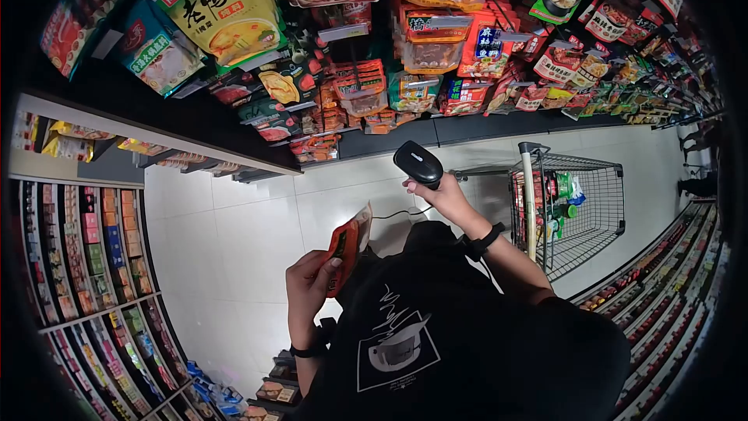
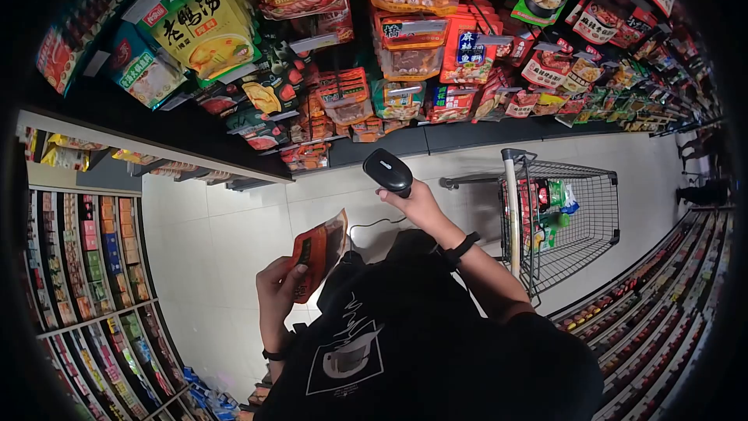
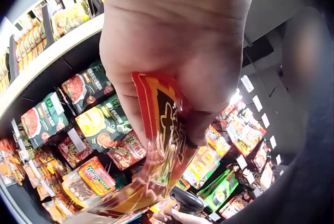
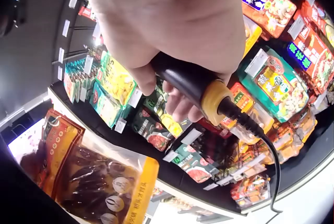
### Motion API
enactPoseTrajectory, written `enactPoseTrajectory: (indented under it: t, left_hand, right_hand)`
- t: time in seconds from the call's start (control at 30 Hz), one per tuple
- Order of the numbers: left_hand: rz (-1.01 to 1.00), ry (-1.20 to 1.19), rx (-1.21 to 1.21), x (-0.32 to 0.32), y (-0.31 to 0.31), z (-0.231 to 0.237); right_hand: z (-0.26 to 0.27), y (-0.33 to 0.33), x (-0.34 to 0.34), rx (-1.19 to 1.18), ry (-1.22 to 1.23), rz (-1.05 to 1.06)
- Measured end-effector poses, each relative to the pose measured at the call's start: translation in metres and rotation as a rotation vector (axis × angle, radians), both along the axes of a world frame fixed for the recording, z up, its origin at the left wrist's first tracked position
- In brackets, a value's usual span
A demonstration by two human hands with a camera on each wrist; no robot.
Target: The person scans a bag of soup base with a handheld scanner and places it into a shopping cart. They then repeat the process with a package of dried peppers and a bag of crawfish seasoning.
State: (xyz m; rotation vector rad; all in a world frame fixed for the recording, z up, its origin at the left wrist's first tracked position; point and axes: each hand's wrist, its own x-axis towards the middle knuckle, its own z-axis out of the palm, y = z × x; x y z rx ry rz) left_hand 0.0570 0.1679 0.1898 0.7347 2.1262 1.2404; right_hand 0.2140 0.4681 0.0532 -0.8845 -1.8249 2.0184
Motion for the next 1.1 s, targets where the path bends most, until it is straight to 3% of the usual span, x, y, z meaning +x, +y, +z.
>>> enactPoseTrajectory:
  t: [0.27, 0.37, 0.63, 0.77, 0.97, 1.1]
  left_hand:
    - [-0.403, -0.002, 0.000, -0.088, -0.034, 0.014]
    - [-0.519, 0.022, -0.008, -0.106, -0.036, 0.008]
    - [-0.844, 0.117, -0.030, -0.109, -0.001, 0.010]
    - [-0.867, 0.130, 0.044, -0.088, 0.020, 0.020]
    - [-0.810, 0.111, 0.017, -0.065, 0.037, 0.025]
    - [-0.702, 0.058, -0.085, -0.060, 0.032, 0.027]
  right_hand:
    - [0.070, -0.108, -0.053, -0.192, 0.045, -0.036]
    - [0.074, -0.140, -0.054, -0.243, 0.089, -0.013]
    - [0.085, -0.171, -0.020, -0.216, 0.175, -0.131]
    - [0.085, -0.159, -0.002, -0.271, 0.235, -0.162]
    - [0.062, -0.142, 0.017, -0.280, 0.074, -0.070]
    - [0.047, -0.144, 0.019, -0.276, 0.192, -0.148]
